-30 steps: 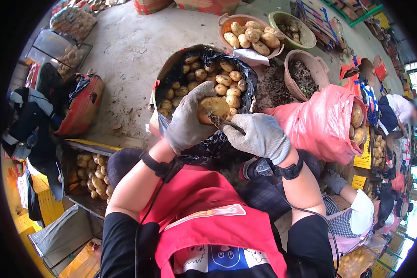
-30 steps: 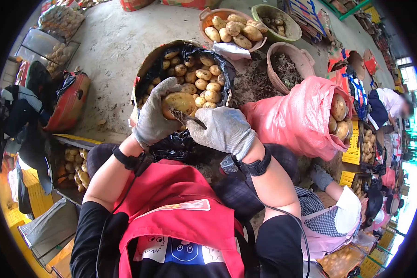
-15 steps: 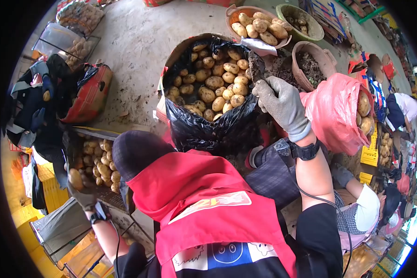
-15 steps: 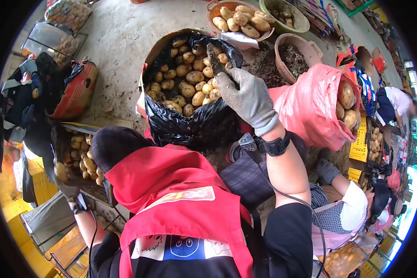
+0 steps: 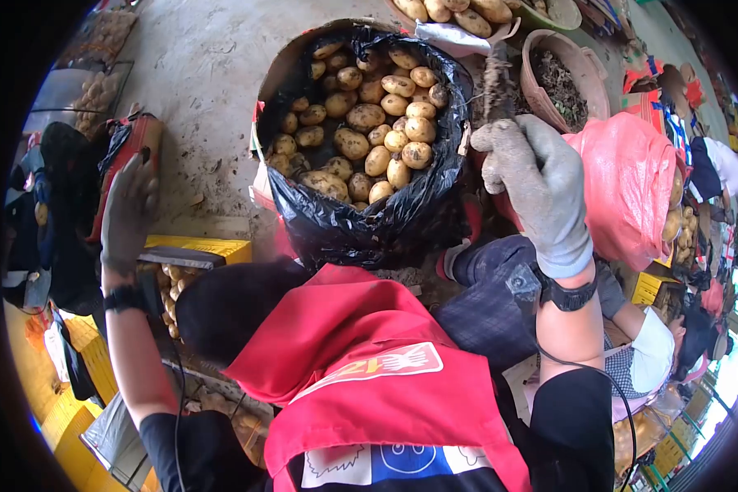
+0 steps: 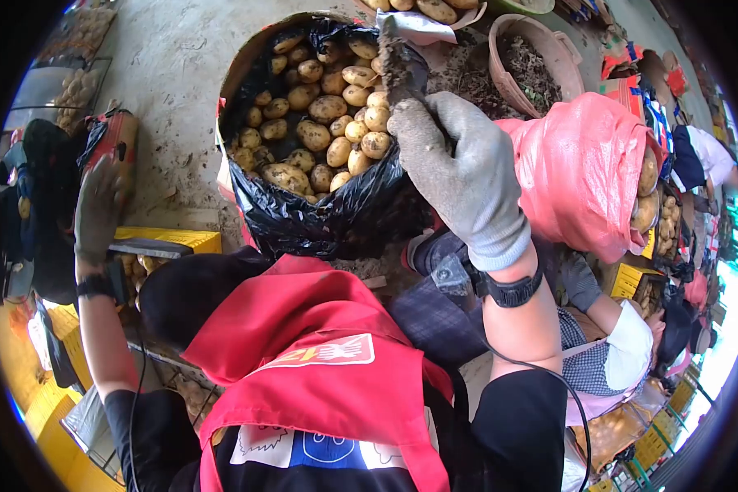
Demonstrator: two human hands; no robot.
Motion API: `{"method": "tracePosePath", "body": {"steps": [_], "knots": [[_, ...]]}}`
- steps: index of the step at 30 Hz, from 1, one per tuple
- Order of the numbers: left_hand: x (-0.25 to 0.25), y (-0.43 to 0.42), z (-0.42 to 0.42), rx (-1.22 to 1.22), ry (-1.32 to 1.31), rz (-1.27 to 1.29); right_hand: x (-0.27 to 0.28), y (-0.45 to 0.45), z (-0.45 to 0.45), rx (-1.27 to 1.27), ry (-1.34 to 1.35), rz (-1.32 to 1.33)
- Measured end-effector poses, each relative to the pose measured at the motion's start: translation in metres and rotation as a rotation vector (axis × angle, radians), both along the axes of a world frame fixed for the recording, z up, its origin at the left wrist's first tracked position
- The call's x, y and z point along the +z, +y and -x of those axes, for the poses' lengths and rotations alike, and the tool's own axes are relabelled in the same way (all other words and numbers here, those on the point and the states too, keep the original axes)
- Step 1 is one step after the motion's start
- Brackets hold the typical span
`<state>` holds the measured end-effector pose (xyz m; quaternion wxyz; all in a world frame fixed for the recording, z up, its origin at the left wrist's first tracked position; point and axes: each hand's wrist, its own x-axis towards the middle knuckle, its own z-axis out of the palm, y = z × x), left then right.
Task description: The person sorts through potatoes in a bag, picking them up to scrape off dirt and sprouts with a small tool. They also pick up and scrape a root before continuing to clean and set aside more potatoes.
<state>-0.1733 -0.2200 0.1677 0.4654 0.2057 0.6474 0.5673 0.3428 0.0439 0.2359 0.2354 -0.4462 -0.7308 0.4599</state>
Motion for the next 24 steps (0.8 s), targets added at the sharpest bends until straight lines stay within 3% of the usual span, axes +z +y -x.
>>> {"method": "tracePosePath", "body": {"steps": [2,5,8,11,15,18,21,23,24], "knots": [[-0.016,0.085,-0.020,-0.232,-0.011,0.096,0.005,0.008,0.001,-0.111,0.057,0.133],[-0.057,0.202,-0.094,-0.453,0.060,0.265,0.006,0.021,0.004,-0.139,0.040,0.132],[-0.147,0.271,-0.166,-0.677,0.055,0.283,0.000,0.033,0.008,-0.210,0.049,0.161],[-0.234,0.311,-0.242,-0.890,0.452,0.210,-0.001,0.046,0.004,-0.119,-0.117,0.133],[-0.272,0.346,-0.300,-1.075,0.711,0.363,-0.006,0.058,0.002,-0.152,-0.181,0.101],[-0.256,0.365,-0.311,-1.155,0.735,0.456,-0.009,0.064,-0.004,-0.183,-0.221,0.126],[-0.264,0.361,-0.306,-1.130,0.719,0.394,-0.018,0.066,-0.006,-0.220,-0.032,0.119],[-0.261,0.358,-0.300,-1.118,0.677,0.395,-0.014,0.063,-0.005,-0.226,-0.052,0.118],[-0.284,0.348,-0.299,-1.115,0.683,0.389,-0.012,0.061,-0.006,-0.227,-0.077,0.122]]}}
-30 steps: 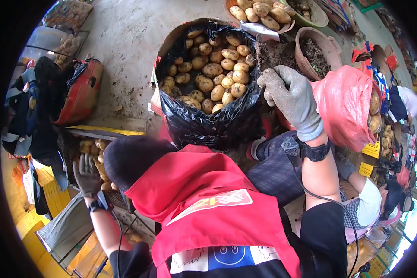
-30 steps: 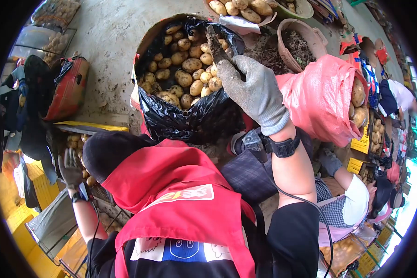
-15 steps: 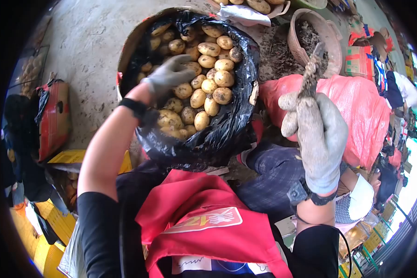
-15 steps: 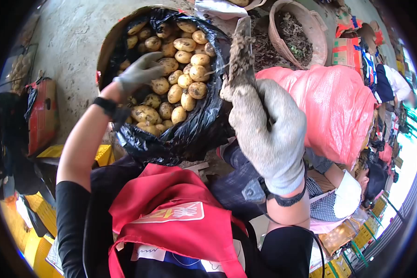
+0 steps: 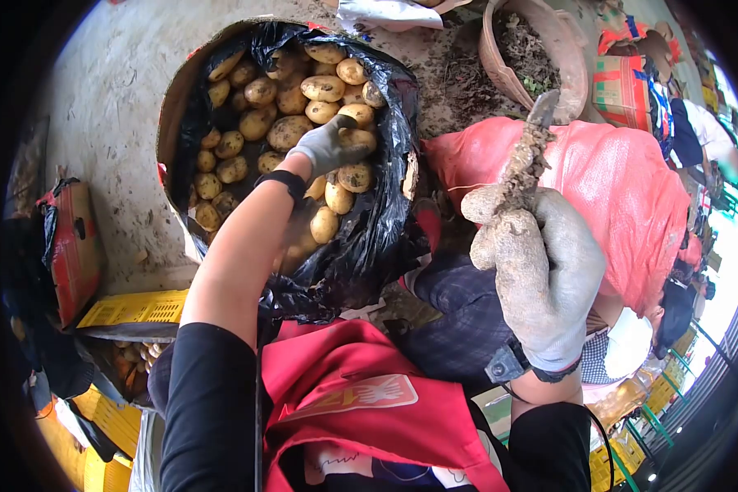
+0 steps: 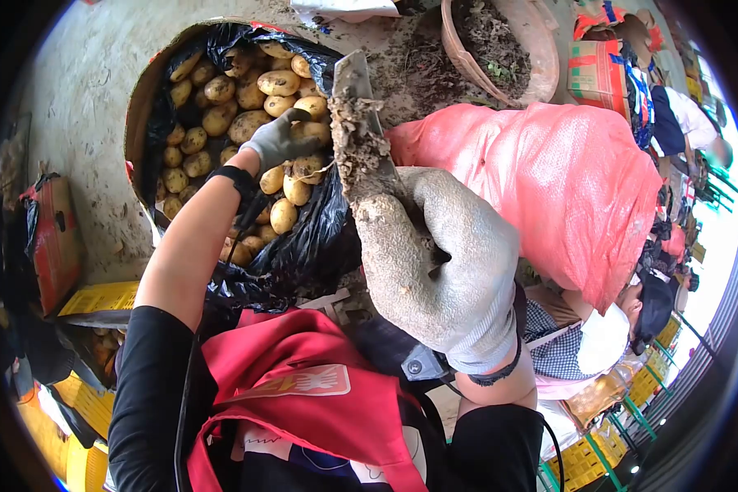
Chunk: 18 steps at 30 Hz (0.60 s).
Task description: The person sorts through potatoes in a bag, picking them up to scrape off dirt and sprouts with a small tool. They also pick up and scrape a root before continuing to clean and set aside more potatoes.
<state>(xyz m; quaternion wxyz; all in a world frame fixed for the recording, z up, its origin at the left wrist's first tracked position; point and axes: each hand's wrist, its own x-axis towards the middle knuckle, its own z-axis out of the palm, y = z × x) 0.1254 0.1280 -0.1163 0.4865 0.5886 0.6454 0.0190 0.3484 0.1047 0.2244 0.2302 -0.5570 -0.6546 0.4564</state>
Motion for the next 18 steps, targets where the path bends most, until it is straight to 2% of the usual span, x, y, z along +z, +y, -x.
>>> {"method": "tracePosePath", "body": {"steps": [2,3,4,9,12,13,14,16,17,18], "knots": [[0.012,-0.014,-0.009,0.602,-1.009,0.093,0.001,-0.004,-0.006,0.031,-0.016,-0.030],[0.021,-0.022,0.009,0.619,-0.858,0.269,0.001,-0.008,-0.009,0.041,-0.004,-0.034],[0.046,-0.029,0.013,0.618,-0.854,0.256,0.002,-0.011,-0.011,0.051,0.010,-0.038],[0.146,-0.064,0.031,0.530,-1.306,0.094,0.005,-0.028,-0.011,0.061,0.096,0.034],[0.214,-0.091,0.030,0.431,-1.442,0.034,0.003,-0.037,-0.010,0.071,0.143,0.109],[0.227,-0.095,0.027,0.427,-1.292,-0.112,0.004,-0.038,-0.009,0.081,0.164,0.164],[0.251,-0.102,0.029,0.372,-1.463,0.024,0.006,-0.039,-0.008,0.089,0.185,0.218],[0.272,-0.111,0.029,0.305,-1.275,-0.119,0.004,-0.043,-0.008,0.158,0.221,0.172],[0.273,-0.121,0.023,0.326,-1.210,-0.295,0.000,-0.046,-0.009,0.223,0.238,0.144],[0.277,-0.130,0.018,0.320,-1.202,-0.299,-0.004,-0.049,-0.010,0.288,0.252,0.116]]}}
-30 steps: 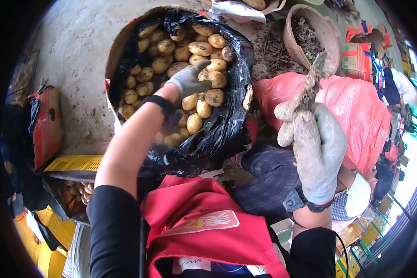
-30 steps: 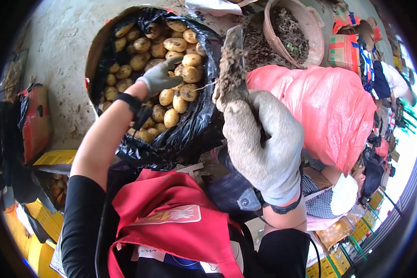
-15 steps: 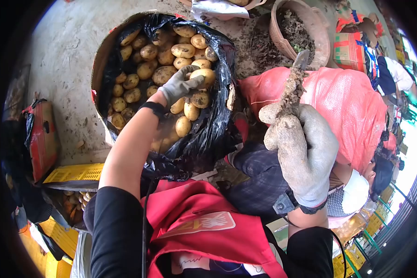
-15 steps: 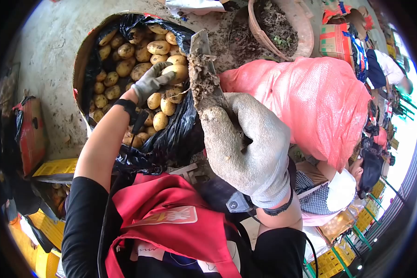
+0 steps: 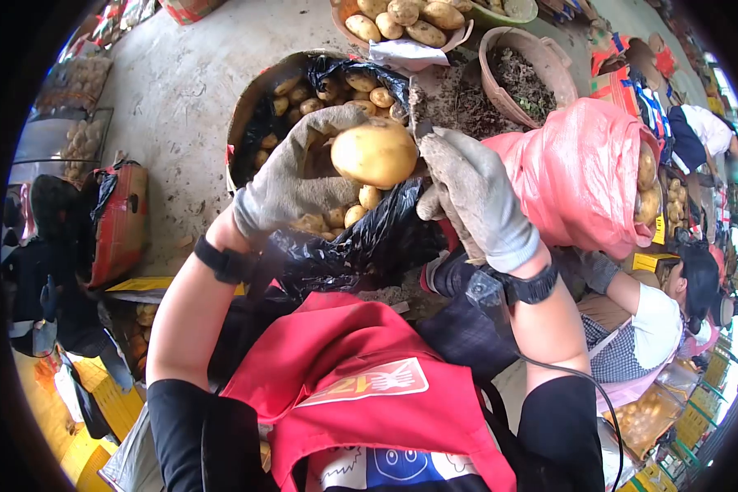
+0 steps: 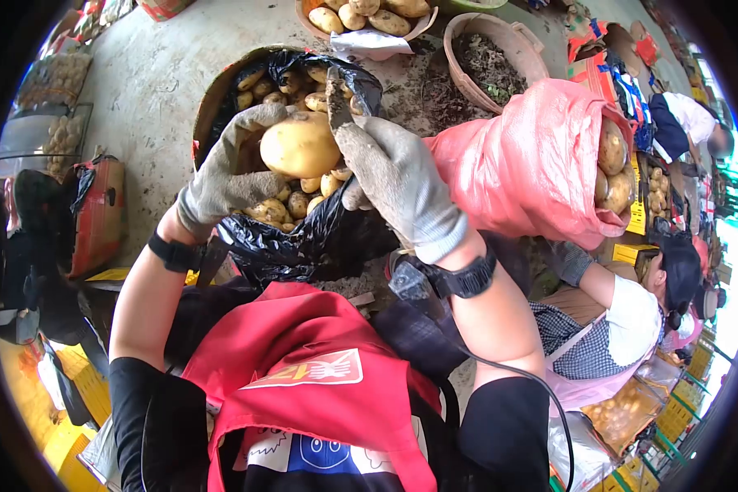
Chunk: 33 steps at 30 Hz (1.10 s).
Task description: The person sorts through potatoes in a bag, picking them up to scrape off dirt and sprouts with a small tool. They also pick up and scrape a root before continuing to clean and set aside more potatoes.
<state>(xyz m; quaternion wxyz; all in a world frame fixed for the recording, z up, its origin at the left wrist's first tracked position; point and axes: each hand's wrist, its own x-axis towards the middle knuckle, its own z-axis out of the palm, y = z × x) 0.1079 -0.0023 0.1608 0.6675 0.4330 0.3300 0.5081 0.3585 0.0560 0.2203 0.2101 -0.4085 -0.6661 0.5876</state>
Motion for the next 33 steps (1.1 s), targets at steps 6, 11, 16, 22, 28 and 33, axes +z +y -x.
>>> {"method": "tracePosePath", "body": {"steps": [6,11,16,22,28,33], "knots": [[0.031,-0.055,-0.021,0.170,0.009,0.270,-0.010,-0.017,0.012,0.015,0.114,-0.288],[0.012,-0.067,-0.035,0.335,0.155,0.093,-0.018,-0.021,0.012,0.062,-0.182,-0.524],[-0.010,-0.060,-0.035,0.369,0.160,0.126,-0.017,-0.038,0.027,0.193,-0.356,-0.812],[-0.010,-0.052,-0.034,0.454,0.431,-0.002,-0.008,-0.026,0.027,0.079,-0.413,-0.748],[-0.021,-0.054,-0.027,0.404,0.744,-0.071,-0.024,-0.026,0.020,0.133,-0.560,-0.846],[-0.035,-0.066,-0.035,0.388,0.810,-0.059,-0.023,-0.029,0.014,0.177,-0.595,-0.881]]}}
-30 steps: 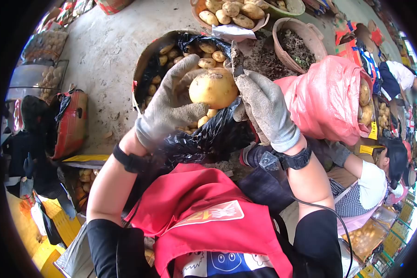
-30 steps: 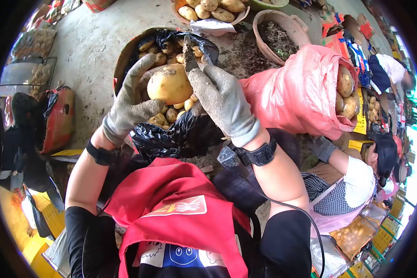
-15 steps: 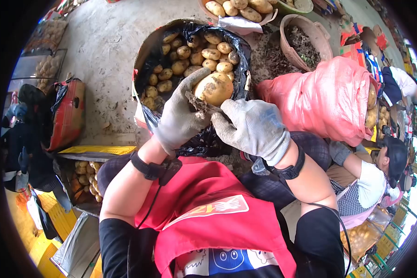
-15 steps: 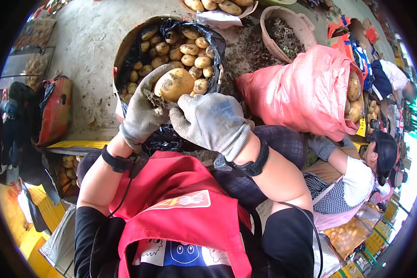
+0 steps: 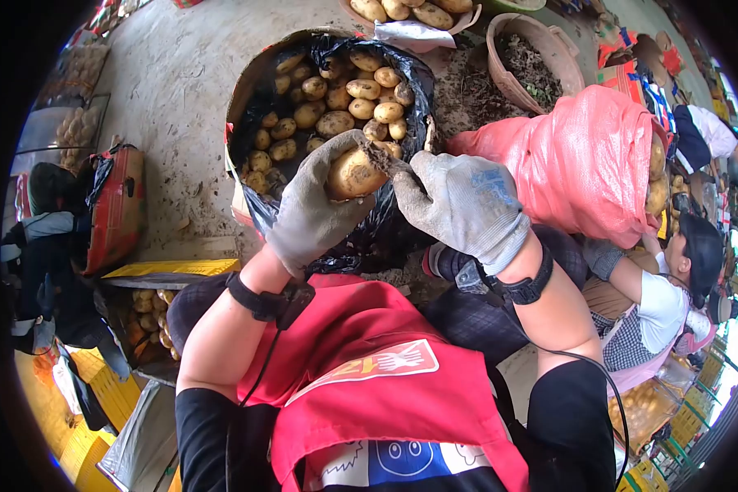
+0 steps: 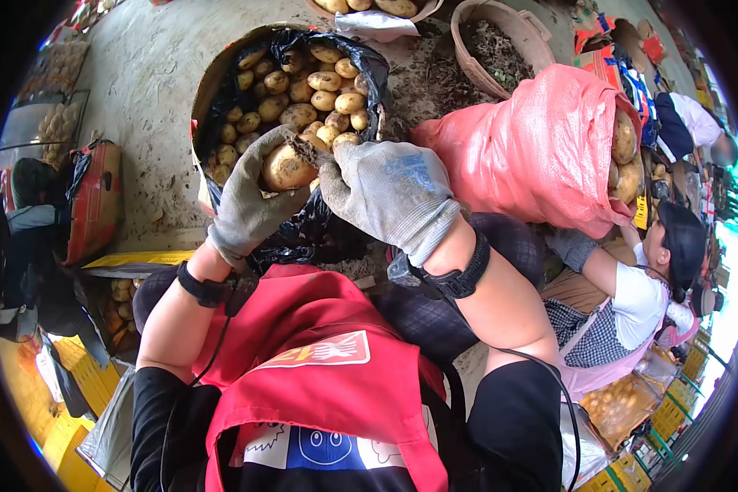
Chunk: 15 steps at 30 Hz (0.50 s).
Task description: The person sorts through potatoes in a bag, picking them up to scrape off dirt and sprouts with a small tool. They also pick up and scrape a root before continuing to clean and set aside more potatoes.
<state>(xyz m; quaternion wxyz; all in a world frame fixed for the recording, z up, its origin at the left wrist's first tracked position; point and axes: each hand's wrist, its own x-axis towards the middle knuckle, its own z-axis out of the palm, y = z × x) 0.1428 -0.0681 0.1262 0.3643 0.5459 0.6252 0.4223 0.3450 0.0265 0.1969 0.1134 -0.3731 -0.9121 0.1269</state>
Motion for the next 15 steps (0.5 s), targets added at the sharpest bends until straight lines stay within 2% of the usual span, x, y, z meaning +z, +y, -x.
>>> {"method": "tracePosePath", "body": {"steps": [3,5,7,9,10,11,13,14,15], "knots": [[0.002,0.001,-0.007,0.037,-0.110,0.001,0.000,-0.005,-0.002,0.027,0.017,0.048],[0.010,0.006,-0.011,-0.050,-0.342,-0.012,0.000,-0.016,-0.003,0.180,-0.007,0.171],[0.016,0.007,-0.008,-0.093,-0.264,-0.012,0.001,-0.020,-0.001,0.151,-0.005,0.206],[0.016,0.007,-0.006,-0.087,-0.526,0.062,0.008,-0.012,-0.001,0.068,0.178,0.232],[0.027,0.008,-0.008,-0.081,-0.375,0.084,0.010,-0.008,-0.003,-0.031,0.310,0.313],[0.024,0.008,-0.007,-0.082,-0.374,0.081,0.006,0.000,-0.008,-0.106,0.347,0.349],[0.010,0.008,-0.004,-0.094,-0.127,-0.123,0.006,0.010,-0.010,-0.228,0.498,0.647],[0.005,0.010,-0.002,-0.113,-0.064,-0.189,0.006,0.014,-0.010,-0.325,0.540,0.880],[0.003,0.009,-0.004,-0.119,-0.066,-0.193,0.008,0.013,-0.010,-0.329,0.541,0.874]]}}
